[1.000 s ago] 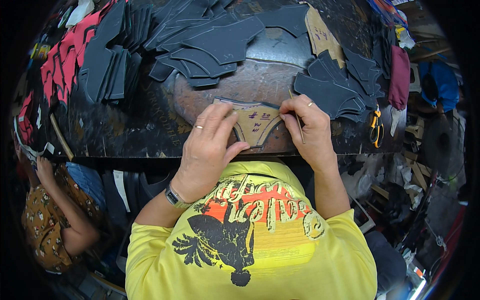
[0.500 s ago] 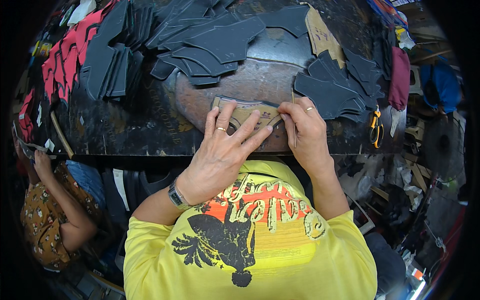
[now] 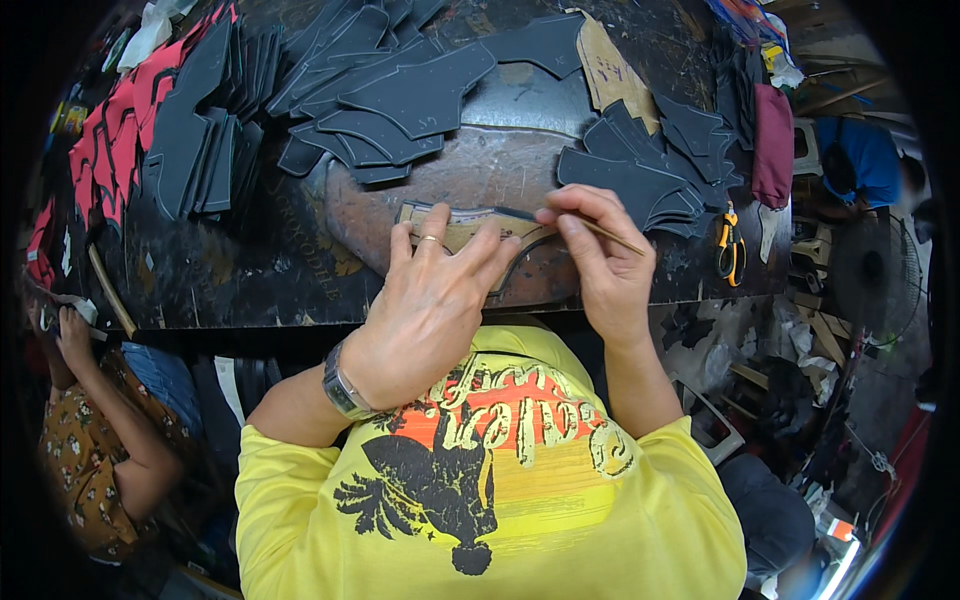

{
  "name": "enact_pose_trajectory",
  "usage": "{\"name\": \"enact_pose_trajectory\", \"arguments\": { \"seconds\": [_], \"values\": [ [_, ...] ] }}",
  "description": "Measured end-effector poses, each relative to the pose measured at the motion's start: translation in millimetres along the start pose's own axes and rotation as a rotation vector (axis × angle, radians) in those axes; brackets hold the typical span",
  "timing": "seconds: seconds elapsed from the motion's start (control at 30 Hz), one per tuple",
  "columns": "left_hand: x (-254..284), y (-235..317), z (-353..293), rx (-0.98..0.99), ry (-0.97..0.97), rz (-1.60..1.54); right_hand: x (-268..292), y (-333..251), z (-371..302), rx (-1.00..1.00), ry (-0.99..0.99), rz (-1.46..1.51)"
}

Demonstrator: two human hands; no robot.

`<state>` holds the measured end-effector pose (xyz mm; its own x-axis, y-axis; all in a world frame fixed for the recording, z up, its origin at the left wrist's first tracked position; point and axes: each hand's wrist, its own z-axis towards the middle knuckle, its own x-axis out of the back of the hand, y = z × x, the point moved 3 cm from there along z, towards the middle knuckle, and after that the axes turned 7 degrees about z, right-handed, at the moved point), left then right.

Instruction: The person places a cardboard pattern on a stack of black fabric pieces and uses a pencil to trace the outline. They repeat this process for multiple fabric pieces, moving each marked piece aside and retrieving a new one from the pile.

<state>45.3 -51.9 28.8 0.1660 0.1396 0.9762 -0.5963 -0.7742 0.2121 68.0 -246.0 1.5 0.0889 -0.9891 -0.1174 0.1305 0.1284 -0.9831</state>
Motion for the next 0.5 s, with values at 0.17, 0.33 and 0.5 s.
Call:
{"name": "enact_pose_trajectory", "arguments": {
  "seconds": [0.17, 0.33, 0.5],
  "values": [
    [-1, 0, -3, 0.015, 0.039, -0.014, -18, 15, 1, -0.05, -0.046, -0.115],
    [-3, 1, -4, 0.024, 0.045, -0.04, -18, 18, 6, 0.087, -0.097, -0.357],
    [-3, 1, -4, 0.014, 0.056, -0.016, -24, 16, 7, 0.157, -0.077, -0.421]
  ]
}}
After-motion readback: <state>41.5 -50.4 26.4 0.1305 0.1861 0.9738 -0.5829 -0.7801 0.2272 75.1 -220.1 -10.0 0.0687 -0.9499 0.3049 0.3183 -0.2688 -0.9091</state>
